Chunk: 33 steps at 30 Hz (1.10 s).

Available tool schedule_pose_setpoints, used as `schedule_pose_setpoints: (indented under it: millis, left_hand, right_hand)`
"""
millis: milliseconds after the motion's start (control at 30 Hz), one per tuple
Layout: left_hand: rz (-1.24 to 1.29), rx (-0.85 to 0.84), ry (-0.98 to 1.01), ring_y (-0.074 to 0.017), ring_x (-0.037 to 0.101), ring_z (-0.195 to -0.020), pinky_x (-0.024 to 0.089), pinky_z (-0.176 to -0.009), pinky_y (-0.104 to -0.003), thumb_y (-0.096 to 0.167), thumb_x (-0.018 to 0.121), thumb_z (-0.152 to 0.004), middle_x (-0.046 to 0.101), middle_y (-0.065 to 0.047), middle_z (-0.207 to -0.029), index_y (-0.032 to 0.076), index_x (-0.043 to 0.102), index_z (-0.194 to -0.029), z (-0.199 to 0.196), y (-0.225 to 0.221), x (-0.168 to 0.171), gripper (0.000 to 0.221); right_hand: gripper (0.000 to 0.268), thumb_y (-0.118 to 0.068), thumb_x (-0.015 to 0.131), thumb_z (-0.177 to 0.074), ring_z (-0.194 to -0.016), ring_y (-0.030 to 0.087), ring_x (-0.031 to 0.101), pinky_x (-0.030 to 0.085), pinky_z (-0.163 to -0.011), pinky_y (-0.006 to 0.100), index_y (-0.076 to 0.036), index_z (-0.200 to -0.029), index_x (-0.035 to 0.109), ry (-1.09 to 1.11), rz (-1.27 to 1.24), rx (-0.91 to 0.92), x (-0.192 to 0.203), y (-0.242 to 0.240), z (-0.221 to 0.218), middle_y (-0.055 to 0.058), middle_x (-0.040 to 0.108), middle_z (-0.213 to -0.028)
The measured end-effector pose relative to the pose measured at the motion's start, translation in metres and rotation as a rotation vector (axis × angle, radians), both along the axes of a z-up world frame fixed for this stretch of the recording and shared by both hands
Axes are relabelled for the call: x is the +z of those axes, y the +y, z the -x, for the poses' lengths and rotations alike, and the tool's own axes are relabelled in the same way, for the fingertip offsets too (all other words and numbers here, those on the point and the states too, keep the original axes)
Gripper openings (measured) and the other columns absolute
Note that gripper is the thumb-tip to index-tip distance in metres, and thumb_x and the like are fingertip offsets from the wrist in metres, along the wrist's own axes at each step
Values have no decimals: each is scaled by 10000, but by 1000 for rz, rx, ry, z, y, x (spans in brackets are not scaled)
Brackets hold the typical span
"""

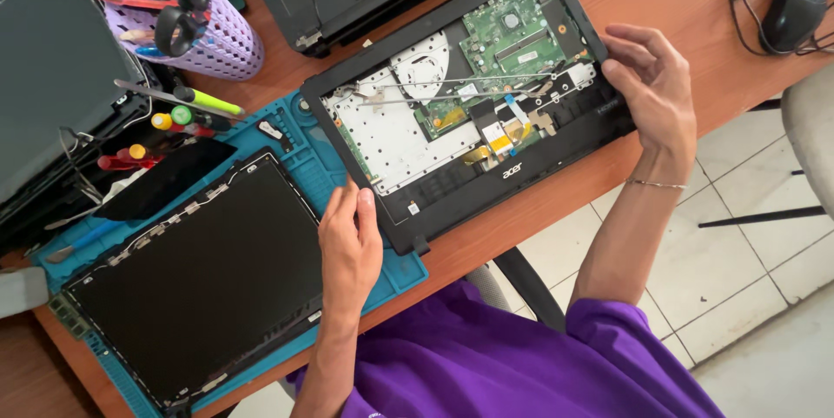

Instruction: The person is repairing a laptop screen by securing its metal frame. They use a screwdriver to tighten screws around the perimeter of the screen, which is placed on a blue anti-static mat. The person handles the screen and the screwdriver with precision, ensuring the frame is properly attached.

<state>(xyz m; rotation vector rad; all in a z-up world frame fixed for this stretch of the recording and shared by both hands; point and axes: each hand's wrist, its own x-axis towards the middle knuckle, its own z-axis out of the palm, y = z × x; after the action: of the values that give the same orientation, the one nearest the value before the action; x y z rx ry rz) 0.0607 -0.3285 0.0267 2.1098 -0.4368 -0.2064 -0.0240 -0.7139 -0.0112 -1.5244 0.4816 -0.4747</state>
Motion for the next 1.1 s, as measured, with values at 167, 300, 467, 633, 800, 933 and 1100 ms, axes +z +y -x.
schedule_pose_setpoints:
  millis: [167,300,467,633,800,933,1100]
  left_hand:
    - [-53,-20,-54,-367,641,-816,505,-727,-464,187,477,-1082,635,-187,-925,1,607,-1349,-3,-1,1,351]
    - [-417,96,-71,-386,675,-868,528,-753,-487,279,552,-1076,685,-138,-960,48,720,-1009,-15,0,10,293]
    - [-278,81,-373,-319,627,-903,518,-793,-451,159,646,-1027,595,-113,-964,44,682,-1167,-44,-7,21,185]
    - [-249,-86,-599,-286,556,-1046,485,-903,-436,81,721,-977,583,-72,-1119,82,692,-1252,-74,-26,10,276]
    - [-341,-50,-650,-281,545,-1090,436,-884,-466,87,752,-949,577,-53,-1150,94,700,-1255,-91,-32,1,311]
    - [-296,-75,-633,-275,544,-1070,430,-892,-463,94,769,-933,576,-41,-1134,109,709,-1195,-92,-28,0,269]
    - [-244,-119,-627,-261,531,-1068,421,-905,-456,76,779,-910,579,-27,-1115,132,725,-1070,-91,-31,1,178]
  right_hand:
    - [416,-19,690,-982,-1220,192,663,533,-1072,300,49,-1380,587,123,201,-24,12,3,-9,187,697,-1318]
    - [398,-15,733,-1002,-1278,219,672,543,-1091,348,23,-1384,628,138,585,-95,27,27,-17,153,703,-1339]
    - [378,-1,750,-945,-1237,271,687,525,-1073,381,-25,-1318,696,45,809,1,52,54,-20,129,711,-1325]
    - [340,8,707,-917,-1123,270,716,528,-1081,359,-53,-1250,746,56,792,90,56,69,-28,118,739,-1226]
    - [397,49,641,-838,-1094,261,742,430,-1253,438,-48,-1211,735,27,783,217,55,68,-32,100,768,-1171]
    - [361,-31,744,-852,-1031,254,737,427,-1210,458,-49,-1212,730,67,762,225,53,73,-31,83,770,-1054]
    - [235,-64,797,-934,-990,228,754,459,-1247,426,-80,-1166,759,49,763,169,44,70,-30,75,777,-1054]
